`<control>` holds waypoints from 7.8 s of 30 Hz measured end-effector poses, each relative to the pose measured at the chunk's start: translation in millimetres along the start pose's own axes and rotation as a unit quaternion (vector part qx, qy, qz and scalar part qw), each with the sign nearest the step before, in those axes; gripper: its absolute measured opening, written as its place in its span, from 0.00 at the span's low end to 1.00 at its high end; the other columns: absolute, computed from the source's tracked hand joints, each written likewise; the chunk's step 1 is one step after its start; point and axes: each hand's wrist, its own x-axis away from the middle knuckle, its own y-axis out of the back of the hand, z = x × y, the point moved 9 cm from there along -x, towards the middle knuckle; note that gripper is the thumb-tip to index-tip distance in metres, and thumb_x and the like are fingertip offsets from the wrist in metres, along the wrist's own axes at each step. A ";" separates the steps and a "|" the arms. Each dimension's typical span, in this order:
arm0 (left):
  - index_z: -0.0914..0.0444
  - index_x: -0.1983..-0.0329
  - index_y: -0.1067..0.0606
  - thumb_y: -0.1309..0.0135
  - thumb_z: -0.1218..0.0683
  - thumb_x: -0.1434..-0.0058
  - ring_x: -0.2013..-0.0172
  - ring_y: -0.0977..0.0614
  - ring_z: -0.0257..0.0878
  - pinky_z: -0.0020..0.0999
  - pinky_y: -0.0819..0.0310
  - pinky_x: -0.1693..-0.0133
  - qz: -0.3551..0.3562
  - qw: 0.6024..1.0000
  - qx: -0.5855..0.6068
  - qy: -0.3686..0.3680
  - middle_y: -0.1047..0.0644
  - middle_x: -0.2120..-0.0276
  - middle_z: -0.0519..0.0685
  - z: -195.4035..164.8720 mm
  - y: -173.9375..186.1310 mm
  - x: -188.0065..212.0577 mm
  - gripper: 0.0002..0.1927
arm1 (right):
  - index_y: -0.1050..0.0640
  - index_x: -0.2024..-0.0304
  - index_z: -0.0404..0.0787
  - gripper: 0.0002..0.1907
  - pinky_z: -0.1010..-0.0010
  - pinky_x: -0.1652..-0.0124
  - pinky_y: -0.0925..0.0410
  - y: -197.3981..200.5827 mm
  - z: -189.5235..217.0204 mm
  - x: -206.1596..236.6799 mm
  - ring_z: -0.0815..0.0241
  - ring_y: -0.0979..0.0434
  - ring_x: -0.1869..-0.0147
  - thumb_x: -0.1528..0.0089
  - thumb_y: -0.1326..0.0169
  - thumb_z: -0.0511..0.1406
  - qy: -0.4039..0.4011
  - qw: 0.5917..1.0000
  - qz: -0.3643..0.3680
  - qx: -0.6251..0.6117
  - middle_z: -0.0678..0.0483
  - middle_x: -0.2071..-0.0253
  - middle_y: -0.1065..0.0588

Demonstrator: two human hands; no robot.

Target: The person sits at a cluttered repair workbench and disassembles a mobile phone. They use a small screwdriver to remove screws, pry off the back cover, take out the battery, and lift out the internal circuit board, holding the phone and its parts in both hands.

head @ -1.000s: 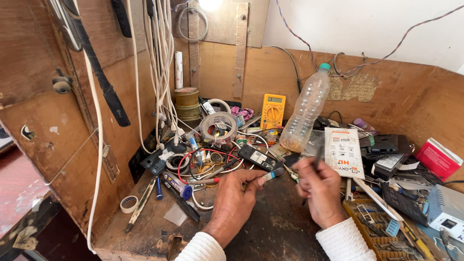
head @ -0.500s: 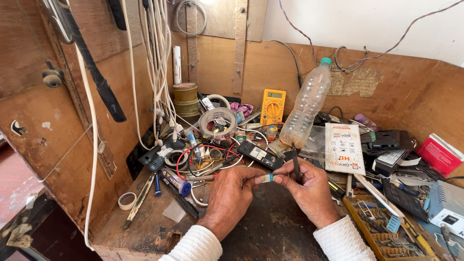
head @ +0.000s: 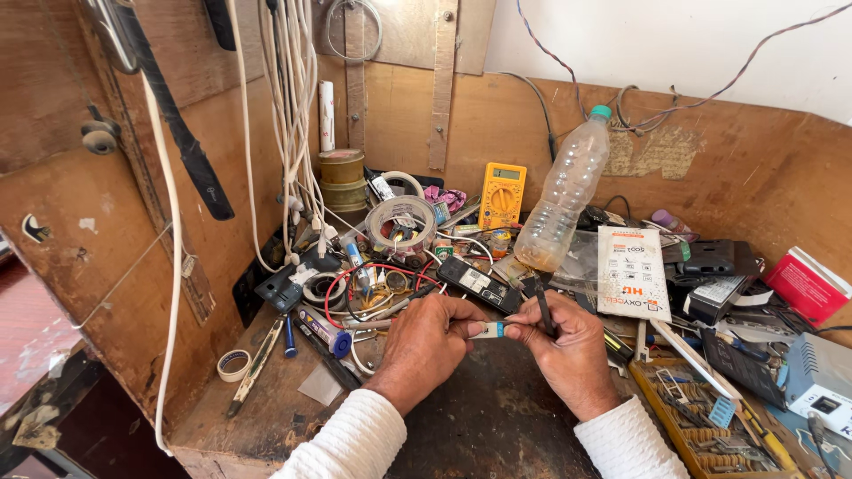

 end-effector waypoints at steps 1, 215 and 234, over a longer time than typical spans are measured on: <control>0.53 0.62 0.15 0.39 0.53 0.42 0.68 0.15 0.46 0.43 0.23 0.61 -0.018 0.999 -0.014 -0.023 0.17 0.73 0.50 -4.5 4.2 0.6 0.06 | 0.20 0.69 0.35 0.07 0.77 0.62 0.24 -1.5 -5.6 0.0 0.70 0.21 0.63 0.46 0.36 0.22 -0.031 0.999 0.008 0.002 0.56 0.68 0.21; 0.71 0.50 0.24 0.43 0.60 0.41 0.66 0.16 0.44 0.42 0.23 0.69 -0.080 0.922 0.349 0.148 0.18 0.62 0.55 60.4 -68.3 -108.1 0.16 | 0.22 0.53 0.34 0.14 0.75 0.76 0.34 45.4 -28.9 9.7 0.68 0.25 0.77 0.35 0.45 0.37 -0.120 0.980 -0.157 0.028 0.54 0.75 0.22; 0.70 0.49 0.26 0.44 0.68 0.44 0.62 0.15 0.41 0.33 0.19 0.60 -0.008 0.862 0.503 0.070 0.17 0.60 0.54 68.3 -88.1 -55.2 0.18 | 0.17 0.62 0.36 0.08 0.76 0.73 0.33 36.8 -8.4 14.9 0.72 0.24 0.76 0.38 0.40 0.36 -0.176 0.973 -0.091 0.121 0.56 0.76 0.19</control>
